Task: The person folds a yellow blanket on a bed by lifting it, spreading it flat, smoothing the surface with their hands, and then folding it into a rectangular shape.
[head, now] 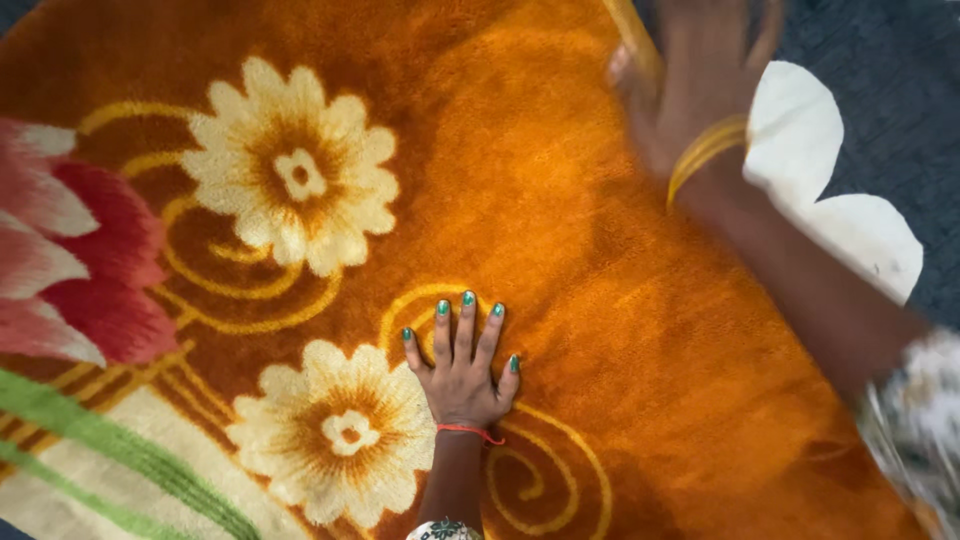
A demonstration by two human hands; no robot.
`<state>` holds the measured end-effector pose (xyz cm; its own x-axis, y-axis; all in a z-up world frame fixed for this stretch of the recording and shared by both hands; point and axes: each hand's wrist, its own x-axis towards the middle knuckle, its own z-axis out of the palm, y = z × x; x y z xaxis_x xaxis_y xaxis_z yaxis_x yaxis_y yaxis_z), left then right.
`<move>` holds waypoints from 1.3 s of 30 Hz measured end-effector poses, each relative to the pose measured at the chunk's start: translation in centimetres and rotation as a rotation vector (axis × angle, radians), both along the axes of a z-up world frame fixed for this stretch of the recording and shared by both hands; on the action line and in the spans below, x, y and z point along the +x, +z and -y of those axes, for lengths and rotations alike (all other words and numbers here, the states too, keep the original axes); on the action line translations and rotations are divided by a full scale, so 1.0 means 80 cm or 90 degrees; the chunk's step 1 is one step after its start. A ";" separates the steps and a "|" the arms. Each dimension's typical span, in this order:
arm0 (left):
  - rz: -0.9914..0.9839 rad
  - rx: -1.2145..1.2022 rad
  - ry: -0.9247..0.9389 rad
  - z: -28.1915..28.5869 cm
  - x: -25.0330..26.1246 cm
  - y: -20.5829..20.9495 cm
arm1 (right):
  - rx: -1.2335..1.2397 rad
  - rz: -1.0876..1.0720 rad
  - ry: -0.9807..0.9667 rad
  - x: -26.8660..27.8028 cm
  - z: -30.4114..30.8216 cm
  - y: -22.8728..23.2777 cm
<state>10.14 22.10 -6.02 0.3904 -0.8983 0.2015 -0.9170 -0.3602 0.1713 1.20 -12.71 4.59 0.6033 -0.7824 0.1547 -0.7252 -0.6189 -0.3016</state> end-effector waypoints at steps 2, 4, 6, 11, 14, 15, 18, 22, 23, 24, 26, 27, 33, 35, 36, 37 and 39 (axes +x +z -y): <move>0.001 -0.003 0.001 0.001 0.001 0.001 | -0.101 -0.015 0.194 -0.011 -0.079 -0.016; -0.007 -0.006 -0.002 0.000 0.000 0.004 | -0.069 -0.074 0.395 -0.018 -0.108 -0.024; -0.007 -0.013 -0.003 0.005 0.004 0.003 | 0.048 -0.076 0.554 -0.031 -0.102 -0.028; -0.007 -0.032 0.004 0.003 0.003 0.001 | 0.020 -0.032 0.124 -0.043 -0.024 -0.027; -0.003 -0.026 0.002 0.006 0.003 0.005 | 0.009 0.006 0.082 -0.018 -0.038 -0.034; -0.002 -0.018 0.001 0.005 0.003 0.005 | 0.006 -0.027 0.153 0.005 -0.052 -0.045; 0.005 -0.014 -0.003 0.008 0.006 0.000 | -0.050 -0.049 0.201 0.013 -0.060 -0.053; -0.001 -0.002 0.002 0.000 -0.002 0.004 | -0.127 -0.005 0.124 0.011 -0.062 -0.068; 0.001 -0.004 0.000 0.005 0.001 0.006 | -0.121 0.002 0.126 0.012 -0.058 -0.071; 0.000 0.009 0.002 0.008 0.001 0.011 | -0.116 0.009 0.129 0.012 -0.057 -0.073; 0.010 0.026 0.005 0.013 -0.001 0.023 | -0.117 0.031 0.128 0.010 -0.056 -0.080; 0.006 0.046 0.007 0.018 -0.003 0.036 | -0.117 0.041 0.128 0.012 -0.053 -0.082; -0.040 0.077 -0.014 0.109 0.022 0.105 | -0.144 0.045 0.116 0.016 -0.049 -0.101; -0.021 0.048 -0.004 0.187 0.059 0.113 | -0.145 0.038 0.114 0.017 -0.046 -0.102; -0.016 0.012 0.011 0.231 0.080 0.117 | -0.152 0.043 0.114 0.018 -0.045 -0.100; 0.056 0.007 0.010 0.268 0.104 0.124 | -0.157 0.045 0.114 0.018 -0.047 -0.099; 0.058 -0.044 -0.022 0.342 0.153 0.136 | -0.154 0.036 0.115 0.020 -0.046 -0.098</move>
<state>22.39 -5.26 4.83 0.3365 -0.8940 0.2959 -0.9417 -0.3180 0.1100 2.78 -9.06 -3.25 0.7140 -0.5998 0.3610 -0.5834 -0.7949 -0.1669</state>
